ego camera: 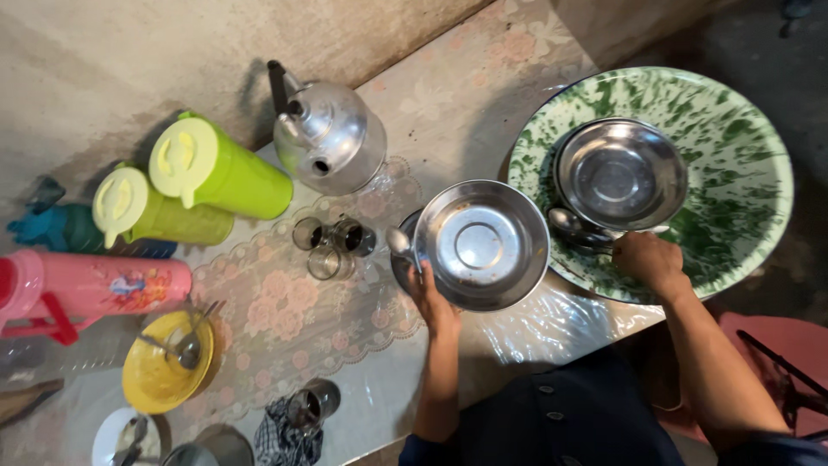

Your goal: The person uses a spoon to transfer portions of food from several bowls into a single bowl.

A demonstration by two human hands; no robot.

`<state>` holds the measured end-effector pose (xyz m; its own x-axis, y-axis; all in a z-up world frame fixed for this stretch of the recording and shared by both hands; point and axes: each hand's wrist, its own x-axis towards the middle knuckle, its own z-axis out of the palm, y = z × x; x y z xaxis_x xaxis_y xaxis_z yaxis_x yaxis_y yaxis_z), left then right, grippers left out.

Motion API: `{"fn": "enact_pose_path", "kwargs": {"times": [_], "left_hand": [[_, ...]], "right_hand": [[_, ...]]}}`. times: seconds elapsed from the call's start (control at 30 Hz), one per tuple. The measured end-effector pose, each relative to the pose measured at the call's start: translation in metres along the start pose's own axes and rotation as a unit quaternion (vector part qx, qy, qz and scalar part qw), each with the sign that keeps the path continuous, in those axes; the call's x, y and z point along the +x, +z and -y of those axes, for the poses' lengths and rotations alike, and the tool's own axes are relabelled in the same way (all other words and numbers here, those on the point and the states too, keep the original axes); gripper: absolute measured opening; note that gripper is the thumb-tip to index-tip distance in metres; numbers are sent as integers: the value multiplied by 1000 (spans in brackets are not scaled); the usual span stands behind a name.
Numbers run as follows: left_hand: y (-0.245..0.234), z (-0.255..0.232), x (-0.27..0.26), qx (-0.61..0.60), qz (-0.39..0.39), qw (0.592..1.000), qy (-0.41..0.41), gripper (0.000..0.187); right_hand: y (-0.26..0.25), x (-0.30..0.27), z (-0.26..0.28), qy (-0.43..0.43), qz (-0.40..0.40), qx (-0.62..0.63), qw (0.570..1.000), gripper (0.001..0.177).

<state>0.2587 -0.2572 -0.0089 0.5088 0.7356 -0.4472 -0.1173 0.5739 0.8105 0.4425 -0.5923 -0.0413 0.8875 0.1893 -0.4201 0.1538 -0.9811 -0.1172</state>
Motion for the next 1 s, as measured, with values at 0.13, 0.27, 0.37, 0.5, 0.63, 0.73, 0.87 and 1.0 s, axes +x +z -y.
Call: {"fn": "enact_pose_path", "kwargs": {"times": [0.13, 0.27, 0.37, 0.5, 0.63, 0.73, 0.87, 1.0], "left_hand": [[-13, 14, 6, 15, -8, 999, 43, 66], [-23, 10, 11, -11, -40, 998, 52, 65], [-28, 0, 13, -19, -32, 997, 69, 65], [-35, -12, 21, 32, -78, 996, 35, 64], [-46, -16, 30, 97, -76, 986, 112, 62], [-58, -19, 39, 125, -55, 982, 131, 63], [-66, -33, 55, 149, -35, 979, 133, 65], [-69, -50, 78, 191, -29, 978, 82, 67]], "right_hand": [[-17, -6, 17, -15, -10, 45, 999, 31], [-56, -46, 41, -28, -75, 145, 986, 38], [-71, -60, 69, -204, -155, 227, 940, 35], [-57, -64, 145, -280, -150, 236, 918, 29], [-38, -55, 211, -284, -211, 182, 917, 22], [-33, -53, 244, -302, -194, 145, 922, 23], [-38, -53, 273, -392, -183, 140, 890, 29], [-50, -47, 284, -470, -182, 64, 861, 33]]}}
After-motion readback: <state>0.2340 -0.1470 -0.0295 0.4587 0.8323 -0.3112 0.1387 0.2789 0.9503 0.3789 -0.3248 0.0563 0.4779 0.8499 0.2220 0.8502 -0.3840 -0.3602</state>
